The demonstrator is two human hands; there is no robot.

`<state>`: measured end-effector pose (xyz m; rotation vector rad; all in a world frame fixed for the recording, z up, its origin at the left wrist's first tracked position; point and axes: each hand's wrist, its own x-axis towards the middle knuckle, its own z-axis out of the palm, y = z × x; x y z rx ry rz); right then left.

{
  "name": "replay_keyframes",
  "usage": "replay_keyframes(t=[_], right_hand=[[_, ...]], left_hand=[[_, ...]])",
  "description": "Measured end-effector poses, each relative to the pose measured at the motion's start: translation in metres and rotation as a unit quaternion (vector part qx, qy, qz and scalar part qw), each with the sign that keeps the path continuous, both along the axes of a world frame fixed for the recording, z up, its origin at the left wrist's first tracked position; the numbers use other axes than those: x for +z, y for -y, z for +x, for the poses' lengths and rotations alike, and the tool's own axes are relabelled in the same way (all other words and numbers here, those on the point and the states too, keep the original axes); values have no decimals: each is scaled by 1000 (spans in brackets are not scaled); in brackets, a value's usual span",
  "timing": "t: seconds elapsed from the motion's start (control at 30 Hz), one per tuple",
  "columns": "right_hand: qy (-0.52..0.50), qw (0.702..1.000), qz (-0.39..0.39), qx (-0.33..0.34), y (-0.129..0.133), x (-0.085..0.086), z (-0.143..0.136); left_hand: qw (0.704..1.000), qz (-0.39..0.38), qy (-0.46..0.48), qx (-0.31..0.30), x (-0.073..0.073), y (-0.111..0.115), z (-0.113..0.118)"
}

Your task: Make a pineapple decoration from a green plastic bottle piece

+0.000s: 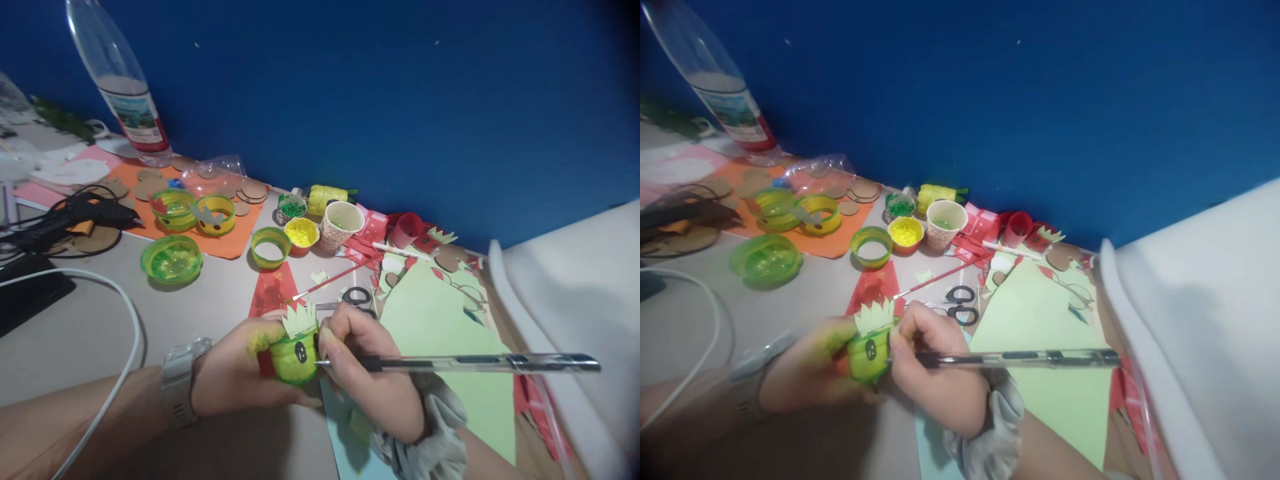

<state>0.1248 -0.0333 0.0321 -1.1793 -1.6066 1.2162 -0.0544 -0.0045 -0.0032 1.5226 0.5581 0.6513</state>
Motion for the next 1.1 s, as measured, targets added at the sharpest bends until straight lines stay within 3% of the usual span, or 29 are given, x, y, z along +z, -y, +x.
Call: replay_keyframes(t=[0.13, 0.4, 0.63, 0.9, 1.0, 1.1], right_hand=[[16, 1000, 1, 0, 1, 0, 0], [34, 999, 8, 16, 0, 2, 0], [23, 1000, -11, 9, 2, 2, 0], [-160, 985, -65, 19, 1, -5, 3], [-273, 961, -50, -6, -2, -7, 3], [-325, 944, -11, -57, -8, -15, 3]], left_hand=[[1000, -15, -2, 3, -2, 1, 0], [1000, 9, 7, -20, 11, -5, -2], [1000, 26, -14, -1, 5, -3, -2], [999, -43, 17, -14, 0, 0, -1], [997, -63, 43, 6, -5, 2, -4], [994, -90, 66, 17, -10, 2, -6]])
